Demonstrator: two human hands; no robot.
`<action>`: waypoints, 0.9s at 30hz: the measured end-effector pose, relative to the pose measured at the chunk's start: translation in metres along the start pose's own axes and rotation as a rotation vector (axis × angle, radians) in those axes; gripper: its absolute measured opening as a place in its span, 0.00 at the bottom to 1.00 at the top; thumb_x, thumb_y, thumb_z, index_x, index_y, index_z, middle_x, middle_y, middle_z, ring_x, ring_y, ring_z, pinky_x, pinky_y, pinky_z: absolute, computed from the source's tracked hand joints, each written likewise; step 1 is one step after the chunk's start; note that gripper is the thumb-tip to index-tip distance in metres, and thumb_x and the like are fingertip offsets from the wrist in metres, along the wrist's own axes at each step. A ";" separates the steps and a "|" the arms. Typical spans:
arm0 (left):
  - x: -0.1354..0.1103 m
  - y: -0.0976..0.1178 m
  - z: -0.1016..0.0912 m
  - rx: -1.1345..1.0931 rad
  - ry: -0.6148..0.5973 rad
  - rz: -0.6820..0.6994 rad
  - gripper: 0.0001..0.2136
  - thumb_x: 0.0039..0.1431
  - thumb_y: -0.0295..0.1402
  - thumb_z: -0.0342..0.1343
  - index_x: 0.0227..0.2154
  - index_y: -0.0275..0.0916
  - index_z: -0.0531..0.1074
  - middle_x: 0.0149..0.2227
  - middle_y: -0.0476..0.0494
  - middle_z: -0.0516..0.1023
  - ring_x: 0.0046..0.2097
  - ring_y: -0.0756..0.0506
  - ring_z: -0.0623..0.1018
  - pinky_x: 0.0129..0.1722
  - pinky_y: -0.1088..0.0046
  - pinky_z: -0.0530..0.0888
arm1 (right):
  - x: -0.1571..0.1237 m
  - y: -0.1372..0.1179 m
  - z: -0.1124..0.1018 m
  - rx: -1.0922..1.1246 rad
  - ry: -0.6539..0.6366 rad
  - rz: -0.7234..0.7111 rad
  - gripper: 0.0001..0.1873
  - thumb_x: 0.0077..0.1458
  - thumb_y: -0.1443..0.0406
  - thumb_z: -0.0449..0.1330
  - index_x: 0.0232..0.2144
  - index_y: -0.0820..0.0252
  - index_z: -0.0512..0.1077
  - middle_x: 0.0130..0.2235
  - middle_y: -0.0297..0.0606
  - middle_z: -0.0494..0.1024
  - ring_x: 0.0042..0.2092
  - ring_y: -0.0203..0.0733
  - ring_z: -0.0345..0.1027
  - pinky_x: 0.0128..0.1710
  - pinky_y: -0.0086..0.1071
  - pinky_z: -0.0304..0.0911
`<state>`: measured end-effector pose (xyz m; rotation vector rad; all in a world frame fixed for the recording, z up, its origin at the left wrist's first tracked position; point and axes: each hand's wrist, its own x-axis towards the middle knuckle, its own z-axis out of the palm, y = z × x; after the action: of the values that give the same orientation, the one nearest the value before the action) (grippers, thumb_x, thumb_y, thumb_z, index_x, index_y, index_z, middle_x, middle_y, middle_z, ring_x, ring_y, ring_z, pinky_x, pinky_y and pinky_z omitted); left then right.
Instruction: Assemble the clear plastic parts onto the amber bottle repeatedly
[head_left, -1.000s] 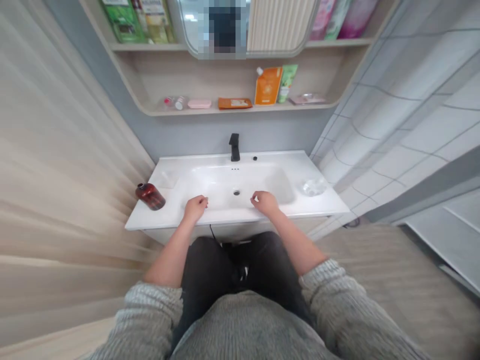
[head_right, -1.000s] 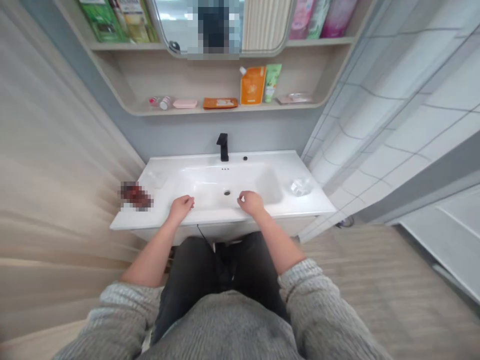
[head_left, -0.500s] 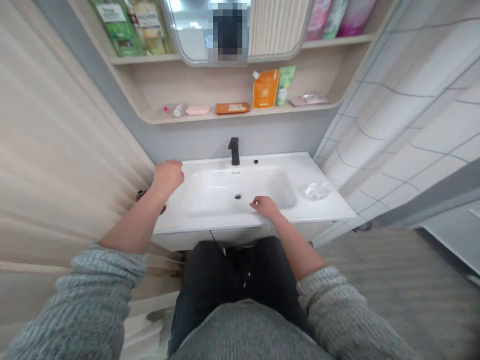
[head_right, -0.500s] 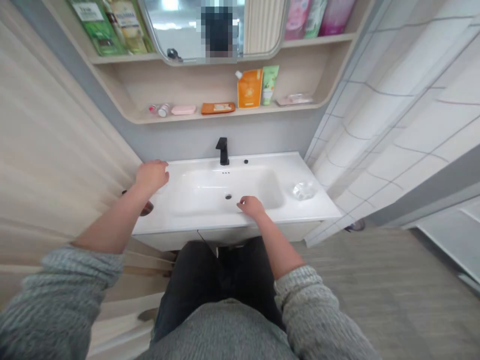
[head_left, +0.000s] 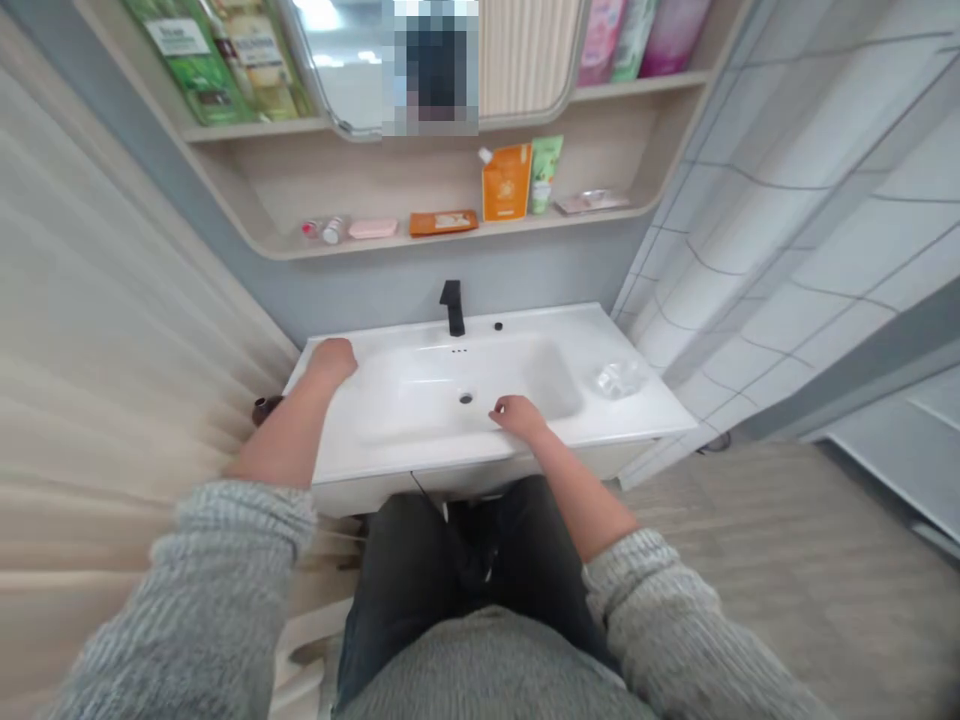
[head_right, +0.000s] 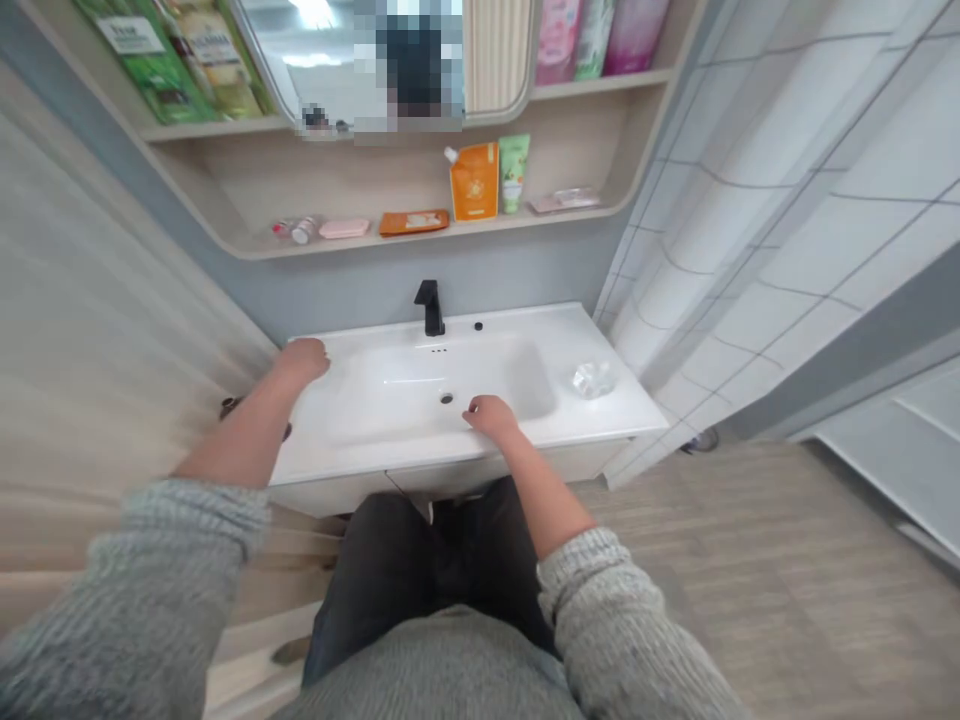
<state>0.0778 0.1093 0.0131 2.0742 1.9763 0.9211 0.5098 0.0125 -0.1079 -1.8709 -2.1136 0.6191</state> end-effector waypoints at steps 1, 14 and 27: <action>-0.009 0.007 0.008 0.027 -0.035 -0.006 0.11 0.57 0.38 0.68 0.27 0.38 0.76 0.33 0.34 0.80 0.52 0.29 0.82 0.63 0.46 0.74 | 0.000 0.000 0.000 0.002 -0.003 0.010 0.13 0.65 0.57 0.66 0.43 0.56 0.87 0.45 0.47 0.89 0.49 0.53 0.82 0.46 0.34 0.69; -0.156 0.073 0.143 -0.512 -0.097 -0.061 0.11 0.67 0.34 0.61 0.49 0.42 0.80 0.50 0.40 0.86 0.48 0.40 0.84 0.56 0.59 0.79 | -0.011 0.007 0.000 0.358 0.073 -0.177 0.39 0.60 0.52 0.73 0.69 0.51 0.71 0.59 0.43 0.83 0.47 0.47 0.79 0.54 0.41 0.73; -0.166 0.082 0.144 -0.498 -0.124 0.259 0.16 0.67 0.26 0.59 0.55 0.42 0.80 0.55 0.40 0.84 0.52 0.42 0.83 0.60 0.59 0.80 | 0.014 -0.047 0.034 0.502 0.057 -0.373 0.44 0.42 0.62 0.82 0.63 0.55 0.78 0.60 0.48 0.84 0.59 0.57 0.80 0.65 0.51 0.72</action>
<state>0.2289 -0.0130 -0.1177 2.0479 1.2676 1.1545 0.4506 0.0177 -0.1166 -1.1799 -1.9600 0.8872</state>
